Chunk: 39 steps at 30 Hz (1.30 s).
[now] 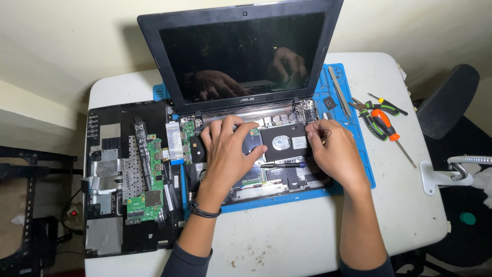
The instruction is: Disassembling a laptop by unscrewing the motherboard and removing internal components like the hard drive and daughterboards.
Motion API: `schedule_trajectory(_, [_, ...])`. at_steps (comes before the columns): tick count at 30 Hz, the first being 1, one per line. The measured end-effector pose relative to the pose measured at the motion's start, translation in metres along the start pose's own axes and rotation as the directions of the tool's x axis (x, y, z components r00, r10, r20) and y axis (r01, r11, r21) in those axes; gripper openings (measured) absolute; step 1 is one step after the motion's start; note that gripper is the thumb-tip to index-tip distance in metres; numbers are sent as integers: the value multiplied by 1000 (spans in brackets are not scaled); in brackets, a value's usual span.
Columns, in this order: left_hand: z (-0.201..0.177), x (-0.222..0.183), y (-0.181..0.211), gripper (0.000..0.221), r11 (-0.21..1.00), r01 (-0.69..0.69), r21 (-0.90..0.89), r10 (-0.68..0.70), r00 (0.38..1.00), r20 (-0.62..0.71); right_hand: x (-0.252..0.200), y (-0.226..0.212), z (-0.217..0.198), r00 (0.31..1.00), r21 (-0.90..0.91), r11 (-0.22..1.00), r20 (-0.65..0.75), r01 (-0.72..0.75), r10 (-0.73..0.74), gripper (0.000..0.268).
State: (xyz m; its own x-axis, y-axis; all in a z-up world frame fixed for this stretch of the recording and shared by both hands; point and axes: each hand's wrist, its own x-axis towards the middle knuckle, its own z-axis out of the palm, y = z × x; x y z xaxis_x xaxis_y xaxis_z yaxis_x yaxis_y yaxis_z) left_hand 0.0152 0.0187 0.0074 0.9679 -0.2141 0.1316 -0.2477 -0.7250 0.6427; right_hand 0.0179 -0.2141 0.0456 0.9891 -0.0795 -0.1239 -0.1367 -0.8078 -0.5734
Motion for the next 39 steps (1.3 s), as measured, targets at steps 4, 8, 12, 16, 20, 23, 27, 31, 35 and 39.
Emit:
schedule_trajectory(4, [0,0,0,45,1000,13,-6,-13,1000,16,-2,3,1,999,23,999,23,-46,46,16])
schedule_trajectory(8, [-1,1,1,45,1000,23,-5,-23,999,33,1,5,5,1000,2,1000,-25,-12,12,11])
schedule_trajectory(12, [-2,1,1,46,999,38,-4,-38,998,40,-3,-3,7,998,82,996,-56,41,-36,13])
schedule_trajectory(16, [-3,0,2,47,999,41,-1,-40,998,44,-4,4,7,996,96,994,-70,53,-47,15])
schedule_trajectory(20, [-1,0,1,46,999,40,-12,-40,999,27,0,11,10,997,164,986,-82,18,-5,16])
schedule_trajectory(23, [1,-1,3,47,1000,26,-4,-26,1000,2,2,15,12,992,177,984,-125,30,-8,16])
schedule_trajectory(27, [4,-1,2,47,1000,11,18,-11,1000,-22,0,12,10,984,223,973,-178,56,-16,17])
schedule_trajectory(31, [6,-1,0,45,1000,-3,21,3,999,-33,0,11,7,991,241,969,-128,54,-23,20])
schedule_trajectory(35, [10,-2,-3,45,999,-10,34,12,998,-64,-2,10,13,993,316,947,-115,47,-11,28])
schedule_trajectory(39, [13,-2,-6,44,1000,-11,8,12,997,-74,-4,7,12,994,363,932,-99,-15,54,37])
